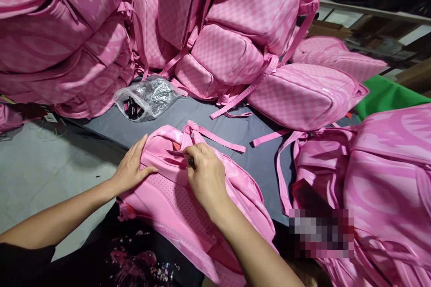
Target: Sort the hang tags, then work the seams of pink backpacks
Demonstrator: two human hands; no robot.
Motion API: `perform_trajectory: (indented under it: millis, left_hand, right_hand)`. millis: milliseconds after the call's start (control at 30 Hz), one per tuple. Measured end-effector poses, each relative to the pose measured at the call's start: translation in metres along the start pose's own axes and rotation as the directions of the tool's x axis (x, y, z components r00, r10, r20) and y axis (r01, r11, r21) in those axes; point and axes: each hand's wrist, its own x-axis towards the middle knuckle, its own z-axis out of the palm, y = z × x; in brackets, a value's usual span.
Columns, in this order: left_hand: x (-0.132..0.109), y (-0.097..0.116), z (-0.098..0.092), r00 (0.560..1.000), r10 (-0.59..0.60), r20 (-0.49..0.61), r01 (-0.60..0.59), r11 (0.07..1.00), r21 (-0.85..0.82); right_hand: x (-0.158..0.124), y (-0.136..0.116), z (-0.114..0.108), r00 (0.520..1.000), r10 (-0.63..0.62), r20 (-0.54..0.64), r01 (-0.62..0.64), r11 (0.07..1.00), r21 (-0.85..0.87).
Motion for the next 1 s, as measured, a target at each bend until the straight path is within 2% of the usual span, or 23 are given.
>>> perform_trajectory:
  millis: [67, 133, 200, 300, 367, 500, 567, 700, 867, 1000]
  left_hand:
    - [-0.005, -0.004, 0.004, 0.996, 0.038, -0.081, -0.041, 0.999, -0.031]
    - [-0.009, -0.007, 0.005, 0.984, 0.104, -0.142, -0.111, 0.993, -0.044]
    - [-0.012, -0.008, 0.005, 0.974, 0.16, -0.16, -0.17, 0.984, -0.05]
    - [-0.013, -0.007, 0.003, 0.979, 0.163, -0.122, -0.172, 0.983, -0.061]
    - [-0.014, -0.006, 0.003, 0.983, 0.146, -0.111, -0.155, 0.985, -0.078]
    - [-0.016, -0.007, 0.006, 0.976, 0.157, -0.15, -0.172, 0.98, -0.095]
    - [-0.017, -0.009, 0.009, 0.976, 0.154, -0.155, -0.169, 0.981, -0.095]
    - [-0.019, -0.012, 0.013, 0.976, 0.144, -0.164, -0.163, 0.98, -0.111]
    - [-0.016, -0.011, 0.014, 0.958, 0.133, -0.255, -0.184, 0.965, -0.187]
    - [-0.016, -0.01, 0.014, 0.956, 0.123, -0.267, -0.183, 0.96, -0.211]
  right_hand:
    - [0.001, -0.003, 0.003, 0.995, 0.04, 0.094, -0.042, 0.999, 0.022]
    - [0.002, -0.006, 0.007, 0.969, 0.094, 0.23, -0.1, 0.995, 0.016]
    - [0.003, -0.009, 0.01, 0.927, 0.129, 0.352, -0.099, 0.99, -0.103]
    - [0.008, -0.015, 0.014, 0.878, 0.141, 0.457, 0.029, 0.938, -0.346]
    - [0.012, -0.018, 0.017, 0.844, 0.162, 0.511, 0.097, 0.892, -0.441]
    - [0.021, -0.022, 0.023, 0.755, 0.173, 0.633, 0.202, 0.856, -0.475]
    - [0.024, -0.023, 0.027, 0.726, 0.161, 0.669, 0.246, 0.847, -0.471]
    - [0.026, -0.022, 0.034, 0.712, 0.115, 0.692, 0.319, 0.826, -0.466]
    - [0.019, -0.028, 0.031, 0.694, 0.068, 0.717, 0.406, 0.786, -0.467]
    - [0.021, -0.042, 0.031, 0.738, 0.045, 0.673, 0.404, 0.77, -0.494]
